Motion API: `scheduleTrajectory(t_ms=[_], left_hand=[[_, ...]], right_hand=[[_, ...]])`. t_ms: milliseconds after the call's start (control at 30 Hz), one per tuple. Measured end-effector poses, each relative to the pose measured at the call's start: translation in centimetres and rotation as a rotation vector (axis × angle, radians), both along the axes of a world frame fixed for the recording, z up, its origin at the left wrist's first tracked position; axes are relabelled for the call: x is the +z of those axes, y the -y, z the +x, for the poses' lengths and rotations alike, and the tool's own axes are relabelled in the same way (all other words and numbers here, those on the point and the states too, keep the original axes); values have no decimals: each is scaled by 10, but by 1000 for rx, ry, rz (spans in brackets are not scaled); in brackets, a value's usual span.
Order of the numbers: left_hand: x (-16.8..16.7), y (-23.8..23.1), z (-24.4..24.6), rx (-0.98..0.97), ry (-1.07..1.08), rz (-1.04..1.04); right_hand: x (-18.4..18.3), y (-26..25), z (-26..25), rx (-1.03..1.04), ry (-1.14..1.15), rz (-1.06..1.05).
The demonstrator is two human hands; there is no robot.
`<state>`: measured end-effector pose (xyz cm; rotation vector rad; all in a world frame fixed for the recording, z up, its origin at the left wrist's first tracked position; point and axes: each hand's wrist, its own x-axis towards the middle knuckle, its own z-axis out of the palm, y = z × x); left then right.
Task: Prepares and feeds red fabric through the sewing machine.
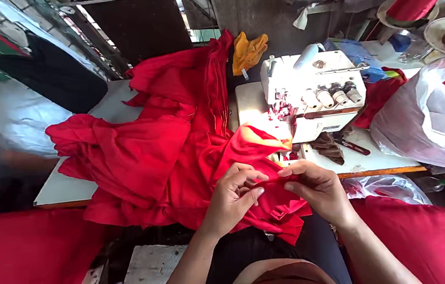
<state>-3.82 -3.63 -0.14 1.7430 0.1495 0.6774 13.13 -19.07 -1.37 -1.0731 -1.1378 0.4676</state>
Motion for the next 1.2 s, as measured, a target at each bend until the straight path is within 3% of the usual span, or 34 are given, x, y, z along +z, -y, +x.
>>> scheduleTrajectory(t_ms=[567, 700, 867, 967, 1067, 1133, 1200], left_hand=[[-5, 0, 16, -170, -53, 259], [-5, 1, 20, -242, 26, 119], [-10, 15, 29, -200, 36, -43], [-8, 5, 25, -52, -59, 114], [-2, -11, 19, -22, -101, 273], [0, -14, 19, -52, -33, 145], [0, -9, 22, -65, 44, -108]], right_hand=[[10, 1, 5, -24, 39, -12], [12, 1, 8, -21, 43, -8], [15, -9, 0, -52, 25, 16], [11, -11, 1, -80, 50, -42], [8, -8, 11, 61, 38, -193], [4, -9, 16, 266, -32, -264], [-5, -14, 17, 377, -67, -216]])
